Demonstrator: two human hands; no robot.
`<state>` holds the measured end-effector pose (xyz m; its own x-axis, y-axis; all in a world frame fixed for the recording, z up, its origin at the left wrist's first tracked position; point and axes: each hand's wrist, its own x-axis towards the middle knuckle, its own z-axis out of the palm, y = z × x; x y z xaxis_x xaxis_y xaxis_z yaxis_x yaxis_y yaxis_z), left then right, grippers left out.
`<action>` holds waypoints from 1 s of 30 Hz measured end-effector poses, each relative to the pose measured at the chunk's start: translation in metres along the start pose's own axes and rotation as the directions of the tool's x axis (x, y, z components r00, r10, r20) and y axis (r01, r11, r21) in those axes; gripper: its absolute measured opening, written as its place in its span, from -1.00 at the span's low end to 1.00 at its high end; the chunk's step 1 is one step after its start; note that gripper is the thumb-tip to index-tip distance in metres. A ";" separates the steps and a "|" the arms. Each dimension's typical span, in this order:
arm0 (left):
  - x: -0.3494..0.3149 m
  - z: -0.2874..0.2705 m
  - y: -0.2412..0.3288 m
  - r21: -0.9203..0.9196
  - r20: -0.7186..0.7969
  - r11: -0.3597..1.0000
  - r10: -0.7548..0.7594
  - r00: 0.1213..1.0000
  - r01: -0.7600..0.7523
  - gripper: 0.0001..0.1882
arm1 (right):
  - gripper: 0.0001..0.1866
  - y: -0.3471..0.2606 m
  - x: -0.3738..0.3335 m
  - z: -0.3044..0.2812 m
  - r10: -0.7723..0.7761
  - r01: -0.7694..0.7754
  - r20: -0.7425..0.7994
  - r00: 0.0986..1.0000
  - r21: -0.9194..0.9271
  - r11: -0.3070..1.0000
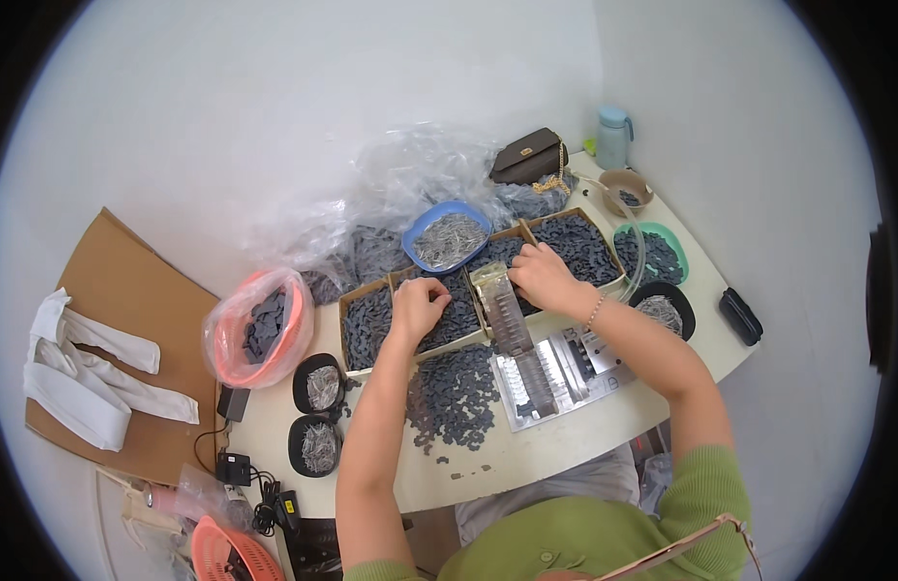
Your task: The person picks up small grey and silver metal components from a table and places them into a sorting machine one at a time by hand.
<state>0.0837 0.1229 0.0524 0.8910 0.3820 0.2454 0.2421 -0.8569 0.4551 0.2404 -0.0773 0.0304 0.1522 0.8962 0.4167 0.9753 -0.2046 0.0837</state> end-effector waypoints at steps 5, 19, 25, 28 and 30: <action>-0.016 -0.020 0.016 -0.307 0.083 0.944 -0.097 0.992 0.118 -0.92 | -0.87 0.005 -0.005 -0.003 0.085 -0.081 -0.045 0.995 0.093 0.992; -0.165 0.053 0.089 0.137 -0.002 0.798 0.593 0.805 -0.587 -0.69 | -0.85 -0.063 -0.085 -0.052 -0.038 -0.004 0.043 0.998 0.707 0.707; -0.185 0.054 0.118 0.566 0.188 0.608 0.562 0.806 -0.557 -0.63 | -0.85 -0.084 -0.095 -0.037 -0.141 0.144 -0.046 0.989 0.517 0.844; -0.195 0.056 0.124 0.587 0.095 0.632 0.567 0.818 -0.506 -0.65 | -0.81 -0.090 -0.094 -0.036 -0.215 0.214 -0.049 0.975 0.444 0.870; -0.195 0.054 0.110 0.392 0.030 0.753 0.564 0.825 -0.529 -0.67 | -0.77 -0.094 -0.096 -0.036 -0.271 0.269 -0.053 0.961 0.408 0.872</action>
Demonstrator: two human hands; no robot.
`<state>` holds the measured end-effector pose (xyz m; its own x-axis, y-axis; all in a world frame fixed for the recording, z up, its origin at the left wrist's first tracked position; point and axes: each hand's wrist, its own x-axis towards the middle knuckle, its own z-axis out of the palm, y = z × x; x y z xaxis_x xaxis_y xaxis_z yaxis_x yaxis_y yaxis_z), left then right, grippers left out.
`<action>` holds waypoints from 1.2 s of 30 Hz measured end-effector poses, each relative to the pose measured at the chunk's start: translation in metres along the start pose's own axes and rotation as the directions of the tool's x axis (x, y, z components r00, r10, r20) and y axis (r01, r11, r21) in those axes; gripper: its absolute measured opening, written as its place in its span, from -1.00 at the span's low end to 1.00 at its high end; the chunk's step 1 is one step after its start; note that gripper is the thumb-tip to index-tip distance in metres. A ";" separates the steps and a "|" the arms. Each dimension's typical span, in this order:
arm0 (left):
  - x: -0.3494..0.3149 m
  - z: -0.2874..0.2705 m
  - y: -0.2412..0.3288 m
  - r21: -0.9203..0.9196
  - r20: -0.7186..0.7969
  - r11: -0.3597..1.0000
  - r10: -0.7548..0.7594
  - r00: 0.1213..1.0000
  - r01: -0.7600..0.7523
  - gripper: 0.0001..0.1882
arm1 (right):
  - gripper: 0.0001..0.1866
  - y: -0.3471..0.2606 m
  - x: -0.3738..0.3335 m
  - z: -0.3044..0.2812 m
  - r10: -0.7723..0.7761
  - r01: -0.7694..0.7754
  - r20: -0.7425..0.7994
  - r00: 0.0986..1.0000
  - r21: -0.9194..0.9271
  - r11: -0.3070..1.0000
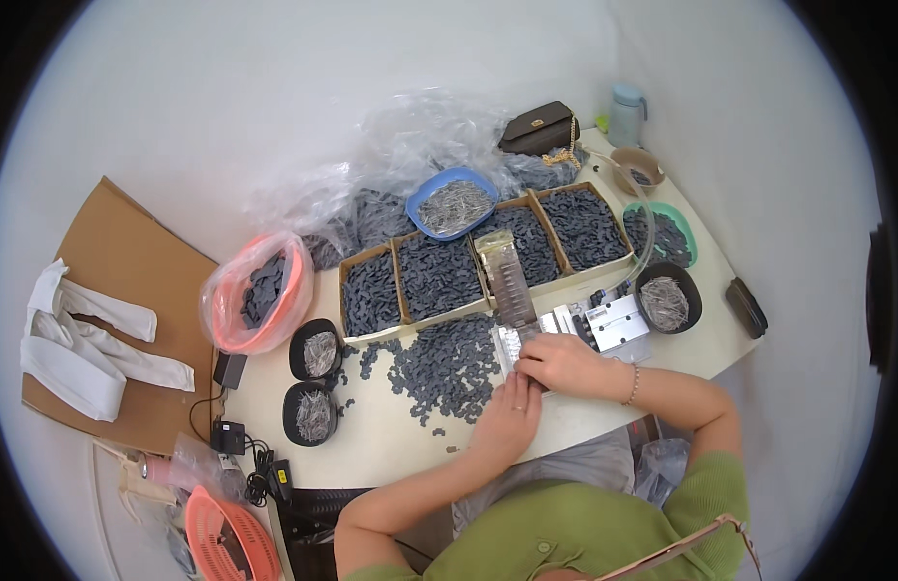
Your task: The person picks up small grey and silver metal components from a table and places them into a sorting machine one at a time by hand.
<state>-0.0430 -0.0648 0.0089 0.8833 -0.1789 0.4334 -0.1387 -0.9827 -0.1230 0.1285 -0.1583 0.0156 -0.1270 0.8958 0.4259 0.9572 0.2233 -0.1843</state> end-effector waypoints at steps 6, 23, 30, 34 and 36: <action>-0.028 -0.005 -0.064 -0.339 0.024 0.896 -0.295 0.955 0.286 -0.82 | -0.65 -0.023 -0.013 -0.003 -0.140 0.119 -0.065 0.988 -0.255 0.960; -0.013 0.012 -0.089 -0.340 0.091 0.873 -0.339 0.936 0.349 -0.86 | -0.91 0.015 0.077 0.033 0.019 -0.011 0.209 0.978 -0.041 0.999; 0.006 0.018 -0.056 -0.484 -0.086 0.861 -0.225 0.970 0.157 -0.79 | -0.89 0.026 0.071 -0.010 0.290 -0.374 0.269 0.918 0.351 0.858; 0.017 0.019 -0.045 -0.274 -0.032 0.961 -0.038 0.999 0.028 -0.72 | -0.89 0.038 0.041 -0.038 0.219 -0.397 0.454 0.864 0.346 0.850; 0.014 0.020 -0.036 -0.179 0.024 0.984 0.013 1.000 -0.008 -0.68 | -0.87 0.035 0.031 -0.038 0.189 -0.335 0.419 0.888 0.309 0.890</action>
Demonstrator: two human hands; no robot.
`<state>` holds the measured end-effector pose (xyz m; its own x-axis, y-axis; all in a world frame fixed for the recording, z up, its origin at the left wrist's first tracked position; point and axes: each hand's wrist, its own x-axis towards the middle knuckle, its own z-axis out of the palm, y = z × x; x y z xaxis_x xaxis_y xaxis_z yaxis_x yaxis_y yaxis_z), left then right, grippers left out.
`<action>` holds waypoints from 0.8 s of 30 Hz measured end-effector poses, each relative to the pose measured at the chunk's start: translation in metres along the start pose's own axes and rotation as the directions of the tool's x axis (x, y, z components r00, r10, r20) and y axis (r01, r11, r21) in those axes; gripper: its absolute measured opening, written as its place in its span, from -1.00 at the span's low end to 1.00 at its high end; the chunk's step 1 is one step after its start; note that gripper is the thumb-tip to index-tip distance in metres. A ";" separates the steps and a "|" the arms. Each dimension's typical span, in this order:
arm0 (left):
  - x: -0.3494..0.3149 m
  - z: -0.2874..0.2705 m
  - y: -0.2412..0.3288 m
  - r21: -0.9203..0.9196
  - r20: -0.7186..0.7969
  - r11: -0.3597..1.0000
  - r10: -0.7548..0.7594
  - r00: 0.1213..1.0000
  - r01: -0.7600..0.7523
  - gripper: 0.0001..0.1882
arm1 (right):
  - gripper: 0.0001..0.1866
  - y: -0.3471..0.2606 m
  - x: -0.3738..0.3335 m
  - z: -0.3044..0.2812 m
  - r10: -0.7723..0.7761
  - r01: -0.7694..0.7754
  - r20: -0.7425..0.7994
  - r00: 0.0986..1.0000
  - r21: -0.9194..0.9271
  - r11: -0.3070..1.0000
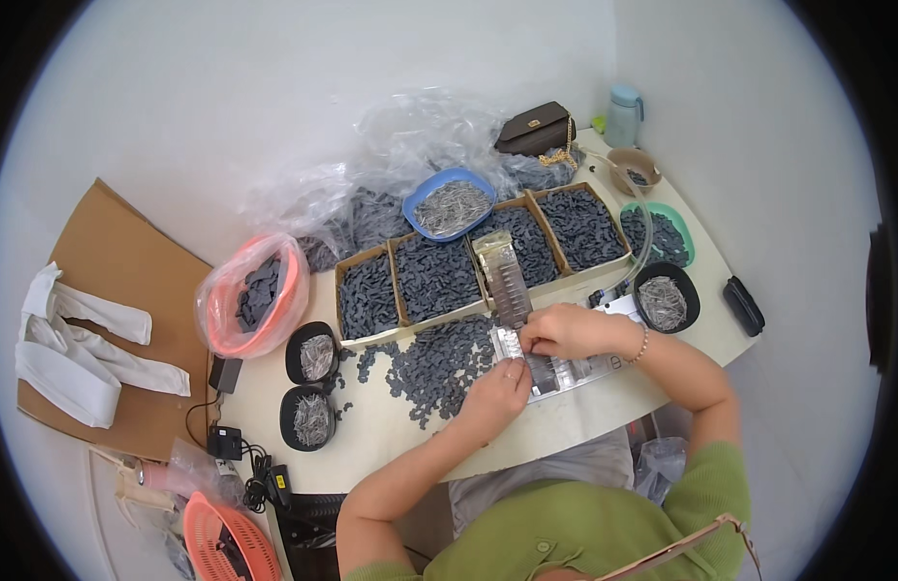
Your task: The person picks up small grey and silver metal components from a table and places them into a sorting machine one at a time by hand.
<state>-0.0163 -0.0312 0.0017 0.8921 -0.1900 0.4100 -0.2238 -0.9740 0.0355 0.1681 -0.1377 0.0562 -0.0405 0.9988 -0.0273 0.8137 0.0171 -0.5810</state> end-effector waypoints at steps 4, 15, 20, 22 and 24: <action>-0.009 0.001 0.016 0.143 -0.045 0.989 0.028 0.999 -0.021 -0.57 | -0.79 -0.001 -0.012 0.020 -0.013 0.006 -0.115 0.993 -0.058 0.998; -0.019 -0.026 -0.029 -0.292 -0.048 0.891 -0.376 0.925 0.347 -0.82 | -0.78 0.000 -0.025 0.045 -0.299 0.091 -0.333 0.894 -0.520 0.849; -0.023 -0.030 -0.070 -0.185 -0.083 0.858 -0.500 0.862 0.479 -0.88 | -0.76 0.000 -0.016 0.052 -0.404 0.184 -0.342 0.848 -0.524 0.832; -0.022 -0.030 -0.070 -0.173 -0.052 0.855 -0.503 0.863 0.488 -0.86 | -0.75 -0.003 -0.014 0.053 -0.445 0.226 -0.295 0.846 -0.556 0.800; -0.019 -0.028 -0.063 -0.147 -0.049 0.872 -0.479 0.877 0.468 -0.84 | -0.76 -0.010 -0.016 0.059 -0.466 0.255 -0.205 0.861 -0.619 0.743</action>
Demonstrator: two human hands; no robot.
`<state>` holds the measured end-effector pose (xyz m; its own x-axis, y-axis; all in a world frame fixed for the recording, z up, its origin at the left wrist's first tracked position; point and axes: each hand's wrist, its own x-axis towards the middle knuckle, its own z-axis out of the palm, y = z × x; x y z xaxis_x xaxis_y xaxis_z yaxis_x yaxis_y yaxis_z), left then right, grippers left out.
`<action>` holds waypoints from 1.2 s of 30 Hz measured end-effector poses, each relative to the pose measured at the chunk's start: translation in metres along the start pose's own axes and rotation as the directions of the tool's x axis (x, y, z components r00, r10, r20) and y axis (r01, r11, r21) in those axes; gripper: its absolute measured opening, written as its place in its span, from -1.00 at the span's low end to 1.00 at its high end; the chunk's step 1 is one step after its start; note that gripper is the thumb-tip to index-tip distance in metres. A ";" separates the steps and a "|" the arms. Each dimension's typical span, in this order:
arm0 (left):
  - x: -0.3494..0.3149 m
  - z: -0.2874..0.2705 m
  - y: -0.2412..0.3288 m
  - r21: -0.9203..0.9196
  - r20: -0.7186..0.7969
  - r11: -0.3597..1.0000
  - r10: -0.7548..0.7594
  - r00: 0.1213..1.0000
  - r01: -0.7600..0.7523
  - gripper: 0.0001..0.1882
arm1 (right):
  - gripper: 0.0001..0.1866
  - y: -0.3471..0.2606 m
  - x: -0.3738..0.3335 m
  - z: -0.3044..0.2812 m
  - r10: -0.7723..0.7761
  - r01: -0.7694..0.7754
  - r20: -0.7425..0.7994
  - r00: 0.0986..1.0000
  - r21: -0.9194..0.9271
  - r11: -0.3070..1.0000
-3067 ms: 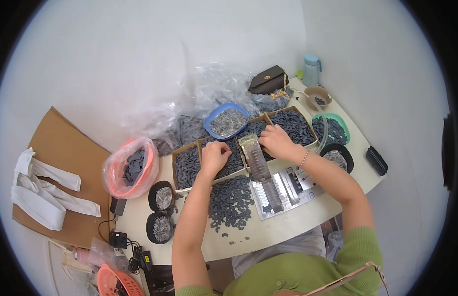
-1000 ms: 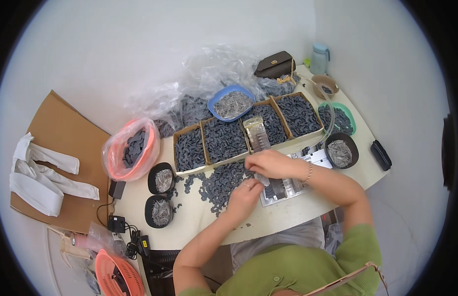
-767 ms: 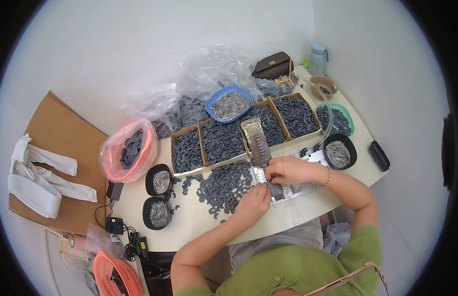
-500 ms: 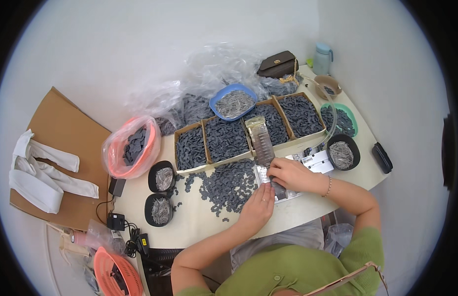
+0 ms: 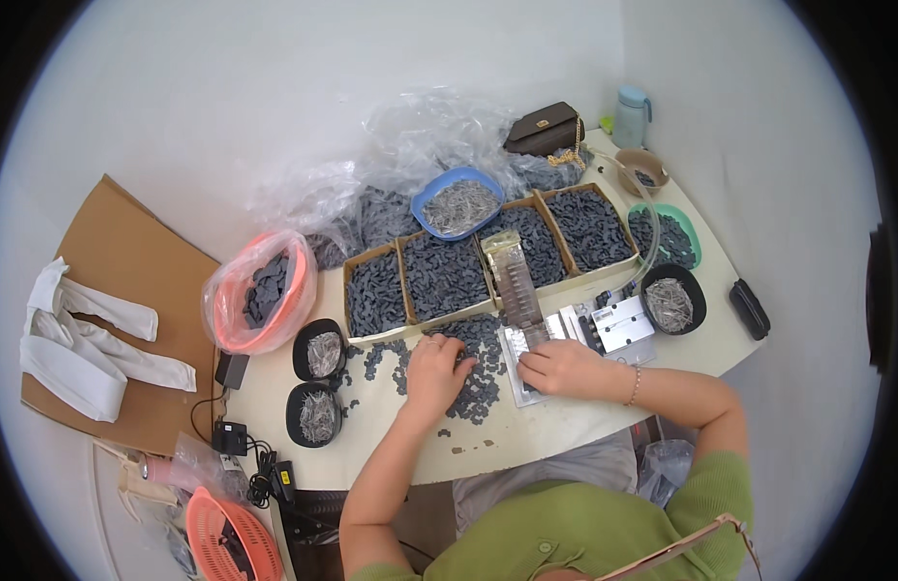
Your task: The person picks up small grey and silver metal components from a table and places them into a sorting machine one at a time by hand.
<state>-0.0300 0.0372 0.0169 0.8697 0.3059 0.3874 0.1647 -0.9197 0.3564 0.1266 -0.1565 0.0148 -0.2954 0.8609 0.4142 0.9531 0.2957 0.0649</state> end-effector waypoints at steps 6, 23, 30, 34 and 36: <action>0.000 0.008 -0.005 0.084 0.033 0.996 0.023 0.999 -0.025 -0.83 | -0.81 -0.017 0.006 -0.011 -0.051 0.021 -0.096 0.994 -0.284 0.958; -0.004 -0.007 0.006 -0.088 0.126 0.996 0.001 0.992 0.010 -0.90 | -0.84 0.041 0.086 0.037 0.081 -0.109 0.290 0.954 0.082 0.991; -0.001 0.017 0.043 -0.244 0.043 0.929 0.297 0.954 -0.278 -0.85 | -0.81 0.047 0.080 0.000 0.225 -0.337 0.273 0.935 0.497 0.800; 0.006 0.031 0.048 -0.005 0.080 0.922 0.385 0.919 -0.386 -0.77 | -0.85 0.059 0.054 -0.029 0.338 -0.406 0.227 0.913 0.579 0.707; 0.004 0.034 0.050 0.105 0.113 0.889 0.435 0.893 -0.447 -0.72 | -0.86 0.059 0.040 -0.034 0.410 -0.496 0.292 0.864 0.638 0.590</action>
<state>-0.0023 -0.0160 0.0077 0.9011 -0.1552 0.4048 -0.1934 -0.9796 0.0548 0.1731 -0.1191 0.0659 0.1166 0.9860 0.1194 0.6660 0.0116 -0.7459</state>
